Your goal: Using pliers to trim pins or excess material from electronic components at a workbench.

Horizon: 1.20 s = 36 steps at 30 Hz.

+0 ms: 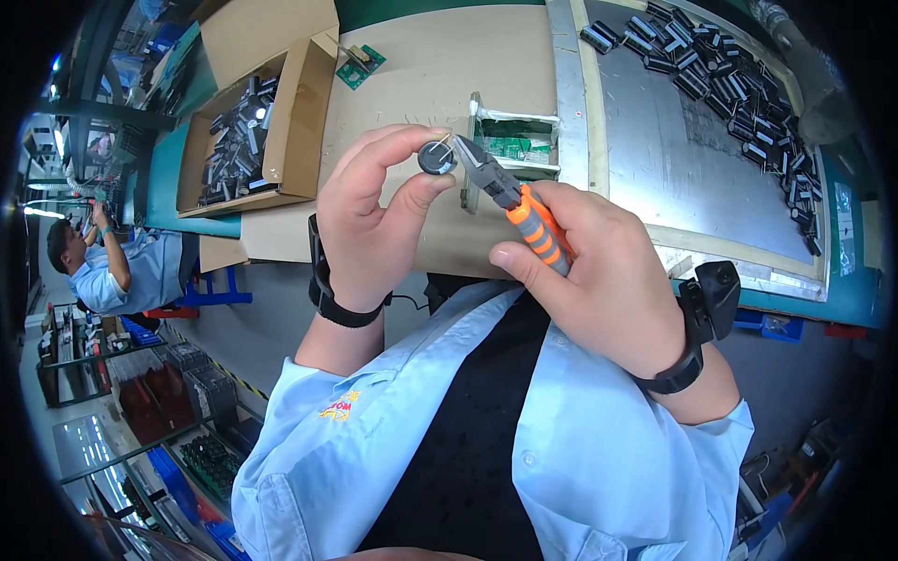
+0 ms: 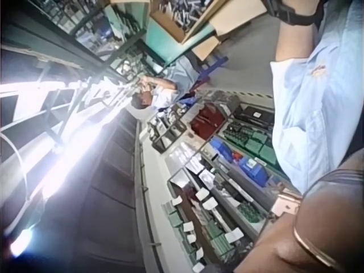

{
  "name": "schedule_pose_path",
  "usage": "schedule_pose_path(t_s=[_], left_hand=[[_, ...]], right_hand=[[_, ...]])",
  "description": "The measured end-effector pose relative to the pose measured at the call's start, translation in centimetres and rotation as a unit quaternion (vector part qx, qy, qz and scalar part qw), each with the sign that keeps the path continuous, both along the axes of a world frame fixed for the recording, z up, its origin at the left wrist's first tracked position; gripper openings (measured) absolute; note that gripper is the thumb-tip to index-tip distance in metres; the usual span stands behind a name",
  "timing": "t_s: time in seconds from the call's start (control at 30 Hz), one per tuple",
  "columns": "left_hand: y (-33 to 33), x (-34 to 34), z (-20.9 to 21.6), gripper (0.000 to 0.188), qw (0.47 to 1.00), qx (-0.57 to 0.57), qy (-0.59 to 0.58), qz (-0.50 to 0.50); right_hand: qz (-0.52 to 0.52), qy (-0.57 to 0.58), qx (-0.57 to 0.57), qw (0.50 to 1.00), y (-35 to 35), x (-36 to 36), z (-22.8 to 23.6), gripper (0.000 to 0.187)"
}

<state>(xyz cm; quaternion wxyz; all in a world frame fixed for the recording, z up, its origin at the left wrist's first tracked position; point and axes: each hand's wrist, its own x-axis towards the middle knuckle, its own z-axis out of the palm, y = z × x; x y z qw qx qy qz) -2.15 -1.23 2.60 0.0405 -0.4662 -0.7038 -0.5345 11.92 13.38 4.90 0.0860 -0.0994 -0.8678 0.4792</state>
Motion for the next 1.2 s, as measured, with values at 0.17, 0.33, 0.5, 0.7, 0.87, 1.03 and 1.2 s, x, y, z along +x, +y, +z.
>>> schedule_pose_path(t_s=[0.17,0.33,0.5,0.7,0.87,1.03,1.2], left_hand=[[0.1,-0.1,-0.2,0.027,1.000,0.016,0.010,-0.004],[0.1,-0.2,-0.1,0.028,1.000,0.022,0.015,-0.016],[-0.1,-0.2,-0.3,0.023,0.999,0.016,-0.022,-0.026],[-0.3,-0.1,-0.3,0.023,0.999,0.018,-0.021,-0.016],[0.0,-0.3,-0.5,0.028,0.999,0.042,-0.009,-0.007],[0.0,-0.4,-0.6,0.029,0.999,0.042,-0.017,-0.001],[-0.3,-0.6,-0.4,0.028,0.999,0.046,-0.003,0.014]], right_hand=[[0.053,-0.060,-0.122,0.989,0.8,0.1,-0.3,0.044],[0.114,-0.103,-0.381,0.912,1.7,0.2,-0.9,0.049],[0.147,-0.100,-0.484,0.857,1.8,0.1,-1.0,0.052],[0.115,-0.082,-0.329,0.934,1.3,0.1,-0.8,0.056],[0.107,-0.074,-0.263,0.956,1.8,0.1,-0.7,0.055],[0.050,-0.092,-0.296,0.949,2.0,0.0,-0.9,0.054],[0.033,-0.102,-0.281,0.954,2.6,-0.3,-1.2,0.052]])
